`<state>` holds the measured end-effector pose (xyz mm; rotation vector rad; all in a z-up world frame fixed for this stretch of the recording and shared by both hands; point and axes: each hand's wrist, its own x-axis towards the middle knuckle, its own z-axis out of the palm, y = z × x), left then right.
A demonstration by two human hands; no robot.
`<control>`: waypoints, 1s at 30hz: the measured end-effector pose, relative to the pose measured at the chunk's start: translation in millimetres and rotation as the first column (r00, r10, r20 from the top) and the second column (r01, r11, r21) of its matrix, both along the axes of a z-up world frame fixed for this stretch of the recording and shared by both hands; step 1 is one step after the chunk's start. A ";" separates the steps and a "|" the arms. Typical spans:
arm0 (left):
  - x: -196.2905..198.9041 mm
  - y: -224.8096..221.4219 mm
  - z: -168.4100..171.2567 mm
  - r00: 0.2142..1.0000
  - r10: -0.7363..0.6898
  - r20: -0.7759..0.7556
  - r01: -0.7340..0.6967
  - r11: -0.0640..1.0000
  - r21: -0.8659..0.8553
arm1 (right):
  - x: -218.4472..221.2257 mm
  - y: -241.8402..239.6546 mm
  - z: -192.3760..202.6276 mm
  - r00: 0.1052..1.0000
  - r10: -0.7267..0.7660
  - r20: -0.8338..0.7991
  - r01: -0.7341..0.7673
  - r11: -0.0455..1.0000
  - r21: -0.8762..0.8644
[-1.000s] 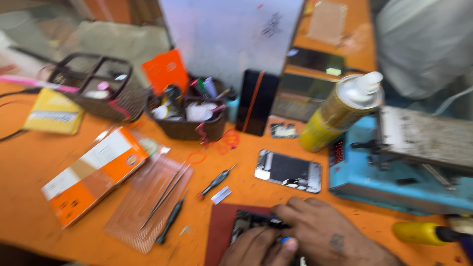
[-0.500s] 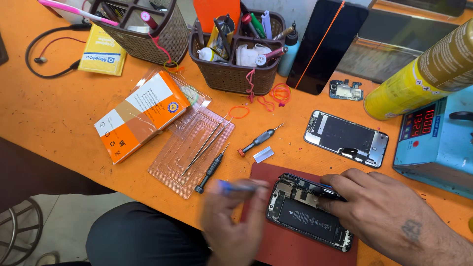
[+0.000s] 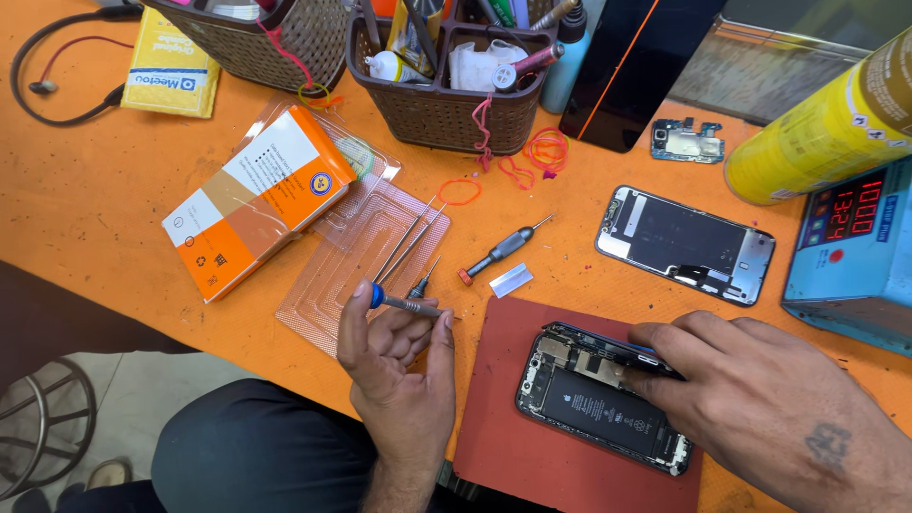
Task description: The person assembles a mobile phone by placing the internal components into the housing and using a screwdriver to secure the connectors and screen.
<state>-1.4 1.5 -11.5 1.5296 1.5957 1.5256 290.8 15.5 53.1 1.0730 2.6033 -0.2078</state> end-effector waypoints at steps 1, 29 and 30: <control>0.3 0.6 -0.7 1.000 -0.002 -0.009 0.002 1.000 -0.003 | 0.4 1.1 -0.4 1.000 -0.006 0.027 0.006 1.000 -0.029; 13.7 -11.7 15.8 0.957 -0.021 0.288 0.056 0.992 -0.113 | -1.5 -0.4 11.1 0.991 0.047 -0.126 -0.043 0.998 0.036; 14.4 -12.5 16.2 0.961 -0.027 0.276 0.066 0.989 -0.132 | -1.4 -0.5 12.0 0.991 0.045 -0.125 -0.042 0.999 0.028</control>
